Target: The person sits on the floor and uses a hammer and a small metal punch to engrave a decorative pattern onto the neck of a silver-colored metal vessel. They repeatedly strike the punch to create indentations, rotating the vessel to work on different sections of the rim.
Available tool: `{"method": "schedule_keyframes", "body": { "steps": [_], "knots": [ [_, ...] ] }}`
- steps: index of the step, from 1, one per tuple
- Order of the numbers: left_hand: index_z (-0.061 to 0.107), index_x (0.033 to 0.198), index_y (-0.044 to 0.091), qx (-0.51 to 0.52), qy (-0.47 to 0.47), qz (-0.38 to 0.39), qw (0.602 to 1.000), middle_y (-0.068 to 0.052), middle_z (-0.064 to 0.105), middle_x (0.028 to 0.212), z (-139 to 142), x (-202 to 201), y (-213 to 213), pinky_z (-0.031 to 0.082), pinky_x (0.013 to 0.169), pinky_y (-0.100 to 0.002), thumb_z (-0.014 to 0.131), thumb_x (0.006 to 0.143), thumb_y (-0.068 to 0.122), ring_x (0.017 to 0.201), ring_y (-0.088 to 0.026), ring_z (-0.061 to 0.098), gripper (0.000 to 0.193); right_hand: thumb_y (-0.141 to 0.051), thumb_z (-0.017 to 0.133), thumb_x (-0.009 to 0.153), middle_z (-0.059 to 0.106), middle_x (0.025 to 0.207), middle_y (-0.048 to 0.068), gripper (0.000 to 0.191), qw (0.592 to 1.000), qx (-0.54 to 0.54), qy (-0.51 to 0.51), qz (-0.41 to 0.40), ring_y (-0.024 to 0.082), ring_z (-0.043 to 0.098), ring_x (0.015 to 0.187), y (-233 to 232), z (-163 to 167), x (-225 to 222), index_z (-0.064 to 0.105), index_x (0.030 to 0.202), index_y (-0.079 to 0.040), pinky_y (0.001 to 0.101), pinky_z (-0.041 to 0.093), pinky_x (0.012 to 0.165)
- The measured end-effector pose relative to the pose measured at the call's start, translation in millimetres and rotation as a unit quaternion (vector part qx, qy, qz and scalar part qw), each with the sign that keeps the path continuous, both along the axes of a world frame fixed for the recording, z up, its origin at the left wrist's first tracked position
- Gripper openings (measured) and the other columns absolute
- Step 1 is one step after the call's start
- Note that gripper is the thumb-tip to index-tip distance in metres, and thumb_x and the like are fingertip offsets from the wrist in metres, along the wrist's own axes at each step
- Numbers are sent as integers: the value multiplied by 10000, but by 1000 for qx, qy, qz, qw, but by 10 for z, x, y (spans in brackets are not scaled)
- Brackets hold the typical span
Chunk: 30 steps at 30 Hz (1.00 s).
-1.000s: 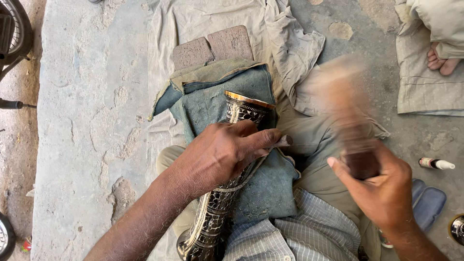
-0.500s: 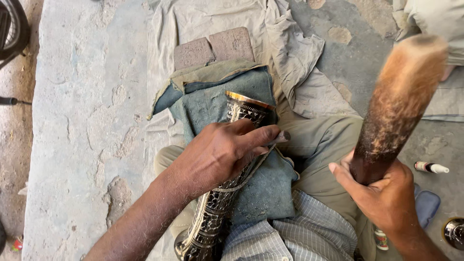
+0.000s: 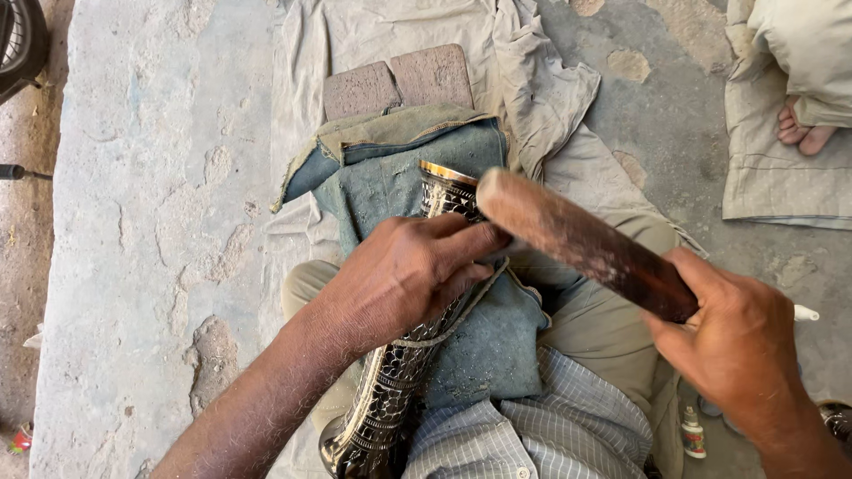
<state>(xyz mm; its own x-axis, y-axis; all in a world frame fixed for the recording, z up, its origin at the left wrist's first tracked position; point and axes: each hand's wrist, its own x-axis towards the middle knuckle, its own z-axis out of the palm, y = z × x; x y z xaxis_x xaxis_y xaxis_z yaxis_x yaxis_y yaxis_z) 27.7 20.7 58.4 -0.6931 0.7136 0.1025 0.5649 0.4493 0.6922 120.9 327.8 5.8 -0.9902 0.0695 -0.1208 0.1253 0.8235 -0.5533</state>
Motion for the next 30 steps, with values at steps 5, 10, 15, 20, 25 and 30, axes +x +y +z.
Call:
{"method": "schedule_keyframes", "body": {
  "steps": [5, 10, 15, 20, 25, 30],
  "knots": [
    [627, 1336, 99, 10, -5, 3, 1000, -140, 735, 1055, -2, 6, -3, 612, 689, -421, 679, 982, 194, 842, -301, 748, 370, -125, 847, 835, 659, 703, -8, 209, 986, -145, 39, -68, 116, 598, 637, -119, 6, 27, 671, 916, -45, 316, 506, 604],
    [644, 1324, 137, -18, -10, -10, 1000, -124, 741, 1088, -23, 0, -7, 632, 698, -385, 672, 970, 173, 792, -246, 764, 357, -112, 839, 793, 658, 769, 17, 278, 992, -1, 119, 38, 93, 630, 674, -102, 4, 15, 692, 1007, -10, 316, 494, 616],
    [640, 1299, 113, 1, 18, 2, 1000, -117, 744, 1082, -20, 7, -41, 625, 743, -416, 686, 960, 179, 848, -279, 757, 348, -111, 859, 772, 649, 652, 51, 219, 999, 1, 46, 12, 171, 625, 574, -97, 115, -95, 697, 899, -36, 353, 486, 558],
    [641, 1291, 111, 5, 0, 8, 1000, -120, 742, 1061, -24, 17, -54, 625, 735, -430, 683, 970, 192, 848, -293, 759, 334, -127, 858, 819, 611, 631, 52, 206, 998, -54, -7, -22, 197, 607, 513, -90, 130, -89, 664, 850, -67, 368, 474, 525],
    [620, 1346, 108, 27, -14, 17, 999, -123, 737, 1072, -27, 10, -50, 632, 727, -417, 674, 971, 196, 859, -287, 764, 388, -139, 822, 902, 666, 691, -7, 172, 981, -164, 106, 8, 151, 639, 619, -119, 121, -71, 660, 856, -104, 323, 521, 642],
    [643, 1300, 118, 18, -10, 8, 1000, -118, 743, 1087, -21, -1, -60, 627, 732, -431, 677, 976, 196, 848, -299, 761, 336, -154, 888, 798, 616, 629, 102, 260, 999, -28, -16, -37, 225, 586, 555, -194, 295, -204, 697, 937, -46, 387, 477, 543]
  ]
}}
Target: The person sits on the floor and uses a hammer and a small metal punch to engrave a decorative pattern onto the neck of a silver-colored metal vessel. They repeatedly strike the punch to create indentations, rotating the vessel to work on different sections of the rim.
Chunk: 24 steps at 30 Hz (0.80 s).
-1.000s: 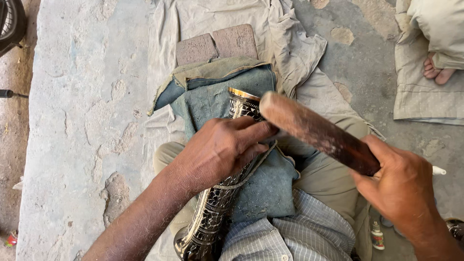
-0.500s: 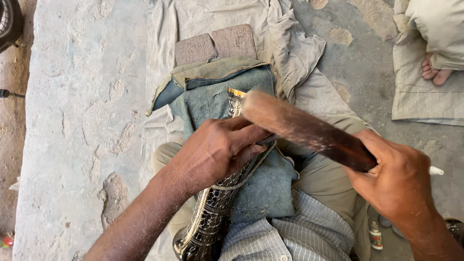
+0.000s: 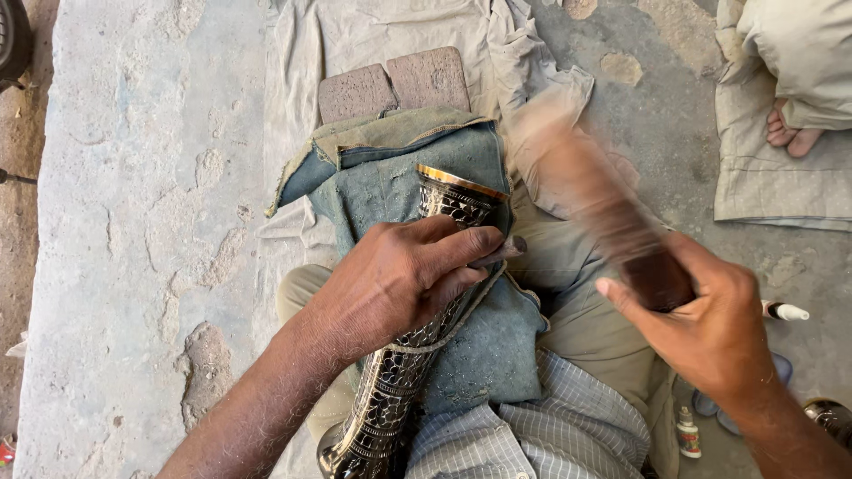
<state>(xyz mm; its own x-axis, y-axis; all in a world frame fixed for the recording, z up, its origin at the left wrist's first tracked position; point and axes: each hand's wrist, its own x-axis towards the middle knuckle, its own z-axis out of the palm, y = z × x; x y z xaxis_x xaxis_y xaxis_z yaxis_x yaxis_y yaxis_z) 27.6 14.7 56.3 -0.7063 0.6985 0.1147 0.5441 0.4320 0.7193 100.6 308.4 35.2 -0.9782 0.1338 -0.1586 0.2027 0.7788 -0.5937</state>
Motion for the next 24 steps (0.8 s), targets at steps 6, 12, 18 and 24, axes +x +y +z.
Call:
{"method": "schedule_keyframes", "body": {
  "steps": [6, 12, 18, 24],
  "knots": [
    [630, 1308, 99, 19, 6, 8, 1000, -124, 740, 1087, 7, 4, -6, 625, 734, -426, 671, 989, 189, 853, -307, 763, 335, -180, 865, 780, 669, 691, 49, 321, 994, 39, 42, 91, 135, 657, 611, 40, 32, -38, 662, 980, -31, 326, 515, 565],
    [635, 1329, 104, 11, -4, 6, 1000, -126, 746, 1065, -10, 10, -22, 628, 728, -414, 659, 978, 185, 824, -287, 766, 361, -124, 838, 775, 646, 684, 50, 262, 994, -1, 71, 78, 123, 629, 584, 46, -95, 10, 677, 958, -30, 314, 493, 541],
    [648, 1278, 125, 23, 13, 4, 1000, -115, 748, 1095, -48, 3, -36, 639, 750, -397, 655, 1009, 203, 811, -256, 769, 280, -129, 876, 813, 624, 623, 14, 206, 996, 35, -9, 82, 107, 559, 517, 12, 61, -103, 704, 909, -70, 316, 442, 531],
    [642, 1320, 111, 19, -13, 20, 1000, -120, 733, 997, -17, 12, -59, 609, 677, -426, 669, 984, 215, 774, -285, 752, 353, -106, 821, 817, 650, 690, -8, 185, 991, -122, 43, 40, 73, 588, 596, 14, 51, -79, 646, 858, -61, 284, 482, 543]
  ]
}}
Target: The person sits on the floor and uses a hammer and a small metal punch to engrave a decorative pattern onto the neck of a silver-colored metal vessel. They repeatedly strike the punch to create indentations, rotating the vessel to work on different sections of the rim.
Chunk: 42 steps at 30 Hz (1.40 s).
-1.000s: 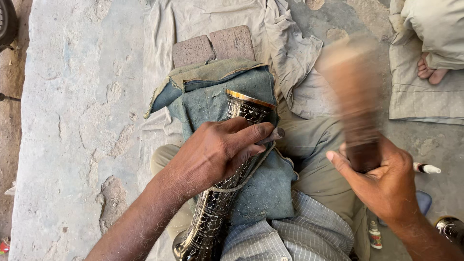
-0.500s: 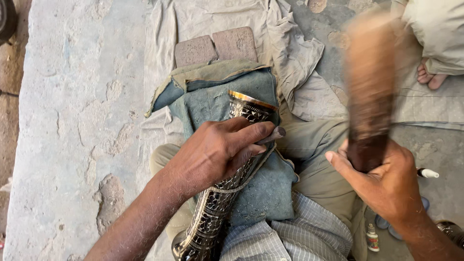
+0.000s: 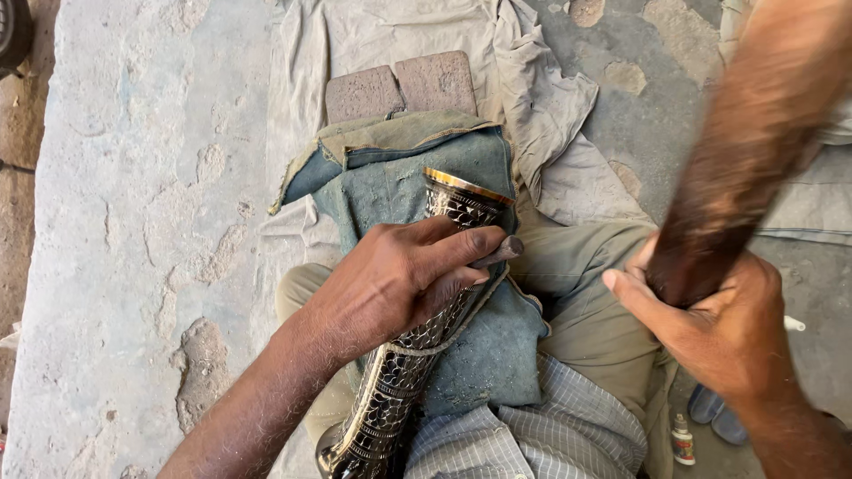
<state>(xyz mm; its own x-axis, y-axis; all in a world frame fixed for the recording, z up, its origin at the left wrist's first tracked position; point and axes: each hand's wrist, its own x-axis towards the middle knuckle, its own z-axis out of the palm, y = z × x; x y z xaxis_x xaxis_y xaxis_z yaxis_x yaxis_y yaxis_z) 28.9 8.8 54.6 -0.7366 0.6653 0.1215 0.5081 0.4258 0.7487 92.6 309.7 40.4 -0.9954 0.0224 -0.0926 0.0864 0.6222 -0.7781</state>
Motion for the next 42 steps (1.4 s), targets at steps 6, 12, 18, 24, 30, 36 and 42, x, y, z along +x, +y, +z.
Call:
{"method": "schedule_keyframes", "body": {
  "steps": [6, 12, 18, 24, 30, 36, 42],
  "knots": [
    [640, 1309, 107, -1, 6, -11, 1000, -123, 739, 1018, 15, -26, -5, 614, 694, -423, 673, 970, 183, 784, -292, 752, 349, -110, 847, 803, 663, 708, 24, 198, 998, 48, 27, 16, 90, 590, 620, 99, -69, -9, 681, 889, -46, 296, 490, 583],
    [629, 1335, 96, 17, 11, -8, 1000, -144, 737, 1090, -16, -32, -18, 622, 733, -428, 687, 980, 165, 851, -306, 760, 366, -133, 866, 786, 682, 699, 37, 256, 996, 89, -16, -4, 120, 626, 596, 16, 17, -24, 679, 948, -65, 318, 511, 552],
    [646, 1305, 108, 21, 17, -7, 1000, -128, 746, 1083, -15, -23, -36, 627, 748, -418, 684, 971, 170, 868, -306, 763, 342, -196, 848, 808, 678, 696, 40, 246, 998, 65, -11, 7, 136, 659, 601, -84, 136, -66, 665, 921, -77, 332, 521, 549],
    [639, 1320, 107, 11, 2, 1, 1000, -128, 740, 1052, 17, -24, -30, 626, 716, -421, 685, 969, 197, 813, -293, 760, 364, -168, 864, 742, 634, 650, 63, 304, 983, 171, 22, 54, 149, 616, 553, 8, 99, -74, 652, 913, -32, 348, 478, 546],
    [642, 1323, 116, 19, -7, -2, 1000, -118, 741, 1057, 18, -29, -41, 626, 714, -419, 690, 975, 211, 816, -277, 767, 365, -178, 871, 747, 655, 699, 48, 305, 990, 132, 20, 48, 138, 606, 583, 100, -19, 4, 659, 913, -36, 311, 491, 538],
    [637, 1316, 103, 25, 2, -3, 1000, -130, 745, 1125, 0, -45, -67, 627, 755, -417, 680, 980, 224, 855, -287, 771, 360, -124, 865, 732, 674, 660, 77, 252, 986, 158, -12, 46, 136, 620, 566, 86, 18, 6, 699, 899, -34, 325, 485, 539],
    [658, 1321, 118, 32, 20, 0, 999, -135, 751, 1144, -53, -42, -64, 632, 782, -412, 672, 988, 250, 872, -281, 781, 358, -165, 895, 751, 688, 673, 71, 266, 973, 224, -8, 55, 171, 656, 584, 24, 117, -31, 695, 896, -65, 337, 502, 563]
  ]
}}
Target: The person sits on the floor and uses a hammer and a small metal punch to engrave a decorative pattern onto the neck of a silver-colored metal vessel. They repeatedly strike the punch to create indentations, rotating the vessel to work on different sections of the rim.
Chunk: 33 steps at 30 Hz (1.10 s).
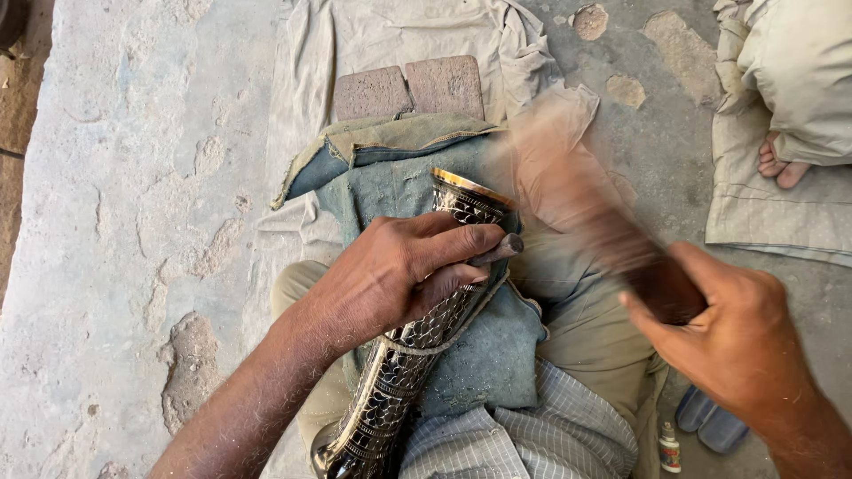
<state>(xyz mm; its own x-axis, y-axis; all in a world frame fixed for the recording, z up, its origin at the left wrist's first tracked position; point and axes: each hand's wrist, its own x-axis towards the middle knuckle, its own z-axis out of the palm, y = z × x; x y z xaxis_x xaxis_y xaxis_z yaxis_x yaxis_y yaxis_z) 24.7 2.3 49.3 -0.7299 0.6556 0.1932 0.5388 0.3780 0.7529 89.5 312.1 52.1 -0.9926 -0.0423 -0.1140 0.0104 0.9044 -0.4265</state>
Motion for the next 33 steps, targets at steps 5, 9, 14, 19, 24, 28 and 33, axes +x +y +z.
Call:
{"method": "schedule_keyframes", "body": {
  "steps": [5, 9, 14, 19, 24, 28, 33],
  "knots": [
    [660, 1287, 102, 8, -14, 2, 1000, -123, 761, 1118, -14, -3, -18, 635, 782, -408, 684, 980, 267, 895, -285, 782, 349, -188, 856, 783, 670, 684, 44, 204, 996, -78, -33, -26, 170, 664, 567, -88, 117, -56, 698, 878, -101, 329, 522, 542],
    [665, 1292, 98, 8, -12, 1, 1000, -136, 755, 1129, -1, -17, -27, 626, 763, -417, 695, 969, 261, 892, -302, 774, 363, -184, 869, 766, 698, 688, 37, 267, 998, -53, -12, -29, 141, 685, 596, -142, 128, -65, 672, 910, -73, 320, 538, 566],
    [655, 1304, 105, 26, -5, 2, 1000, -125, 749, 1131, 1, 4, -45, 637, 754, -395, 682, 992, 258, 903, -287, 778, 349, -195, 909, 804, 688, 690, 44, 317, 999, 13, -18, -23, 117, 681, 631, -58, -26, 65, 692, 991, -57, 316, 554, 604],
    [648, 1281, 116, 2, -29, 10, 1000, -79, 758, 1056, 2, -8, -37, 639, 697, -364, 698, 967, 272, 824, -212, 791, 354, -113, 884, 788, 667, 737, 72, 235, 989, -120, 40, -78, 157, 659, 616, 113, -98, 199, 696, 889, -13, 344, 544, 602],
    [647, 1287, 107, 29, 3, 14, 999, -69, 751, 1103, 62, 54, 7, 661, 744, -340, 682, 1005, 246, 868, -203, 788, 317, -116, 867, 759, 725, 772, 53, 280, 986, -129, 39, -97, 116, 698, 664, 104, -238, 352, 690, 941, 0, 285, 561, 616],
    [648, 1259, 91, 30, -3, 10, 1000, -83, 746, 1114, 77, 101, 78, 658, 751, -354, 671, 1003, 223, 882, -226, 783, 289, -62, 809, 816, 705, 636, 60, 118, 928, -342, -29, -144, 109, 652, 525, 41, -533, 575, 705, 823, -6, 270, 525, 484],
    [649, 1242, 83, -53, 4, 4, 999, -102, 742, 1016, 68, 54, 131, 625, 718, -412, 684, 991, 207, 832, -280, 760, 282, -5, 835, 873, 684, 719, 83, 162, 914, -374, 1, -158, 101, 623, 577, 74, -635, 709, 685, 933, 4, 256, 505, 497]
  ]
}}
